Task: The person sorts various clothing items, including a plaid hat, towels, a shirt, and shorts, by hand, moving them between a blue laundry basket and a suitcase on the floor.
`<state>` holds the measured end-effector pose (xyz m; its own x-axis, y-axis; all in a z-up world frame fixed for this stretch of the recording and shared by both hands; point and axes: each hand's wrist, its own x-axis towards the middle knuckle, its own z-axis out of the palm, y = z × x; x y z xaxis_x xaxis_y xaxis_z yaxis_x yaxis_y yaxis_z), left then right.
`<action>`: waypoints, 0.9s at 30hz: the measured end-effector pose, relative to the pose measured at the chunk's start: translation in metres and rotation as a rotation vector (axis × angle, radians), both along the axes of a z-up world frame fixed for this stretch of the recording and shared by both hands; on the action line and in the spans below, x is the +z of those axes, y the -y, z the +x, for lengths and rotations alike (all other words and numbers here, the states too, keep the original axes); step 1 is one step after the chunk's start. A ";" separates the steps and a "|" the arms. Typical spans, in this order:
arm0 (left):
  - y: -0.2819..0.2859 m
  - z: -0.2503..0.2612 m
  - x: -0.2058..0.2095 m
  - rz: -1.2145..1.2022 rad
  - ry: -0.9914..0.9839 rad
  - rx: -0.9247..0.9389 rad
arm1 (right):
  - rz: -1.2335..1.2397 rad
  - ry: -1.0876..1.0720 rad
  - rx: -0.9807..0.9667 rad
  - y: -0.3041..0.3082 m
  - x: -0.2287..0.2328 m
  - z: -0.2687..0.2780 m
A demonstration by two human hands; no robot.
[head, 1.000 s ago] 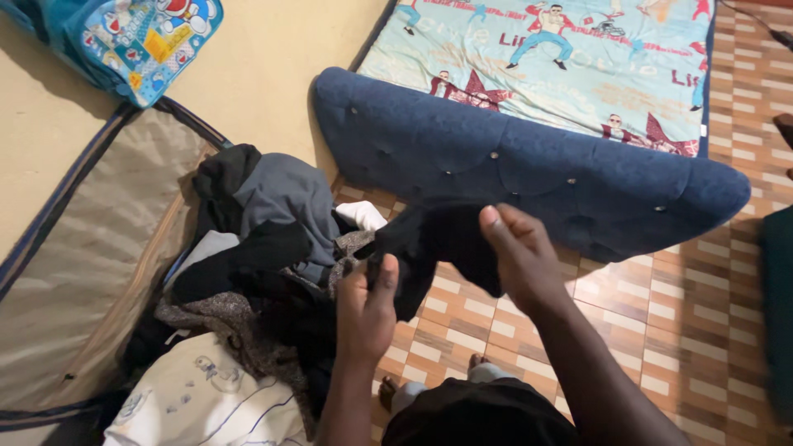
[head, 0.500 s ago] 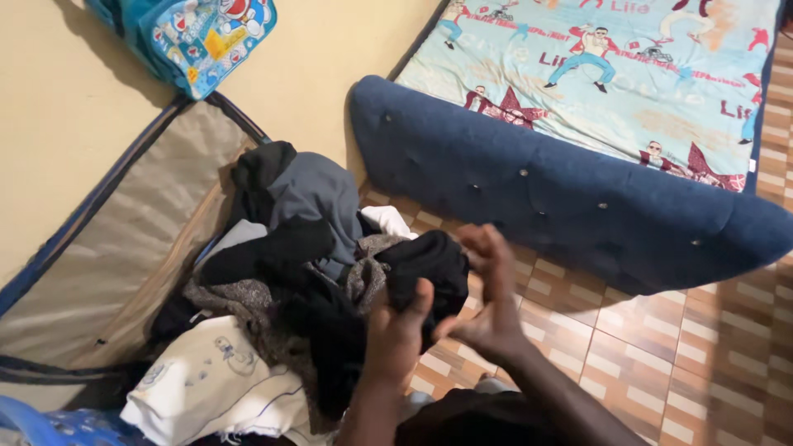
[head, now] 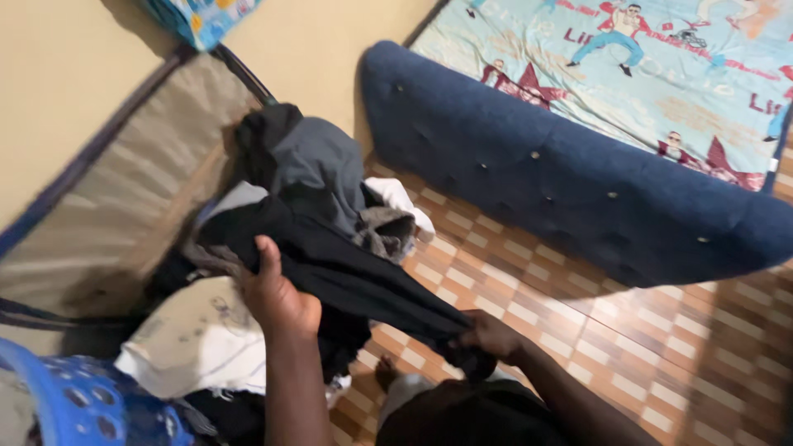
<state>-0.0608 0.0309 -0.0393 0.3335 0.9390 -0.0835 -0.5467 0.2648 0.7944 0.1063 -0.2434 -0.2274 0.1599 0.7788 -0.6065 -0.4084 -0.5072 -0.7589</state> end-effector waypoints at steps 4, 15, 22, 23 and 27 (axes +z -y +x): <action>0.039 0.016 -0.035 0.271 -0.299 -0.171 | -0.278 -0.502 -0.182 -0.009 0.003 -0.022; 0.104 -0.017 -0.030 0.935 -0.704 -0.722 | 0.311 -0.749 -0.523 -0.062 0.128 -0.029; 0.070 -0.045 -0.040 0.078 -0.078 -0.564 | 0.234 0.589 0.134 -0.102 0.182 -0.062; 0.065 -0.048 -0.043 0.070 -0.027 -0.523 | 0.342 0.884 0.176 -0.112 0.189 -0.074; 0.041 -0.076 -0.042 0.055 -0.107 -0.342 | 0.630 1.421 0.417 -0.147 0.210 -0.103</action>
<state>-0.1364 -0.0106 -0.0814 0.6209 0.7790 -0.0877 -0.3468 0.3733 0.8604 0.0035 -0.0962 -0.0174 0.0097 0.9659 0.2587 0.8537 0.1267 -0.5051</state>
